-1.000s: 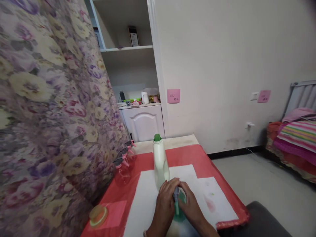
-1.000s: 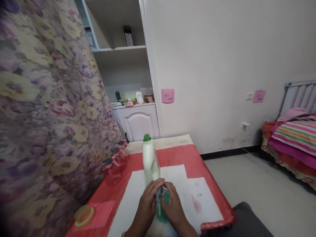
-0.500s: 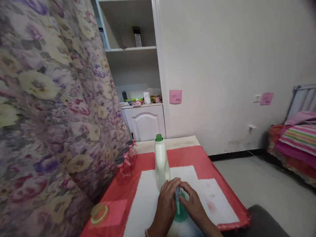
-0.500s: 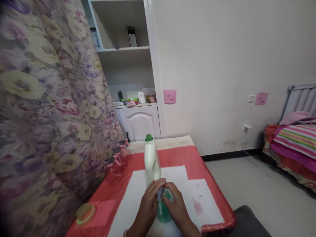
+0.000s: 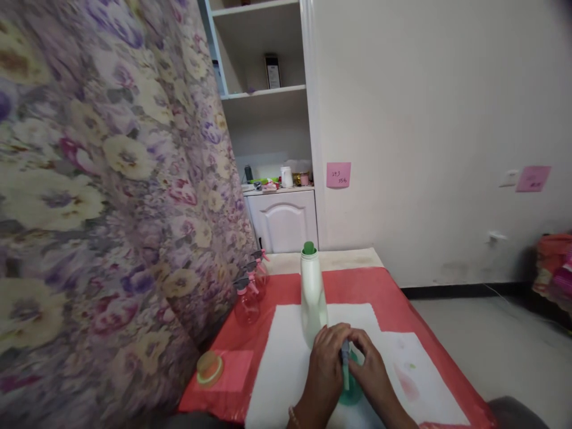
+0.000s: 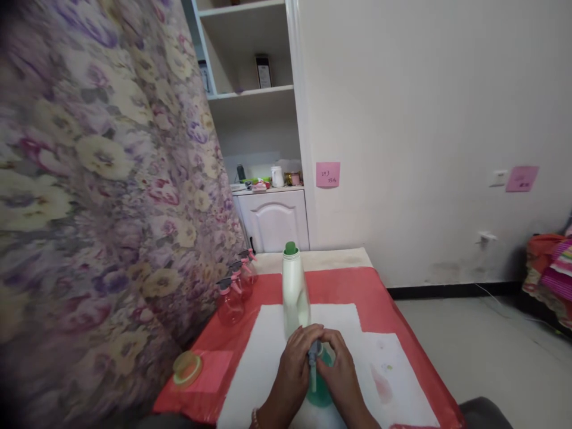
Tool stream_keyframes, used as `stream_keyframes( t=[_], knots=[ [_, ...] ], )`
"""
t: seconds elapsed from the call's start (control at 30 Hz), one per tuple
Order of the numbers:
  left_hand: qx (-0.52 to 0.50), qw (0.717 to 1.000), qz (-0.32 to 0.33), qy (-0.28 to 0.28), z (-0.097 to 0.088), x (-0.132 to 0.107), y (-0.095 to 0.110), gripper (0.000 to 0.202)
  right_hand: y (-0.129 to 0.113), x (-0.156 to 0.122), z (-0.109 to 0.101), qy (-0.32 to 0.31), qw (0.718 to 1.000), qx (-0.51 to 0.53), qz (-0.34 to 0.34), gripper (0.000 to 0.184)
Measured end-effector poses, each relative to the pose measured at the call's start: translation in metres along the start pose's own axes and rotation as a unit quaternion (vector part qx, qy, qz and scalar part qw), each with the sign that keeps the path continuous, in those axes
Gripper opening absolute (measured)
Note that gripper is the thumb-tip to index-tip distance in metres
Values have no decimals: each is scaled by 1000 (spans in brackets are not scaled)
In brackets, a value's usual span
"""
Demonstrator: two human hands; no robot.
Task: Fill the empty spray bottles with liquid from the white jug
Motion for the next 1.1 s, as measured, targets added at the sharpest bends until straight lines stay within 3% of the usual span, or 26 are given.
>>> stream_keyframes(
  t=[0.17,0.33,0.53,0.77,0.87,0.97,1.1],
  knots=[
    [-9,1000,-18,-13,-2,2,3,58,4,-5,7,-56,998,29,-2,37],
    [-11,1000,-19,-7,-1,1,3,57,7,-2,2,-45,999,10,15,21],
    [-14,1000,-26,-9,1,-3,3,59,10,-4,5,-68,997,16,24,35],
    [-46,996,-65,-28,5,-3,-6,58,4,-3,8,-59,998,28,2,22],
    [-92,989,-109,-44,8,-6,-15,61,13,-6,6,-68,996,47,20,39],
    [-139,971,-190,-43,8,-16,-32,55,41,-15,-3,-82,992,60,76,58],
    [-190,934,-303,-5,8,-43,-64,53,76,-34,-14,-89,987,69,112,59]
  ],
)
Point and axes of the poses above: each hand's wrist, its own x-axis towards the middle knuckle, its own z-axis out of the palm, y = z × x, the point moved 10 cm from there along x, towards the middle knuckle, and after that the axes turned 7 degrees about y, right-handed, at the moved point
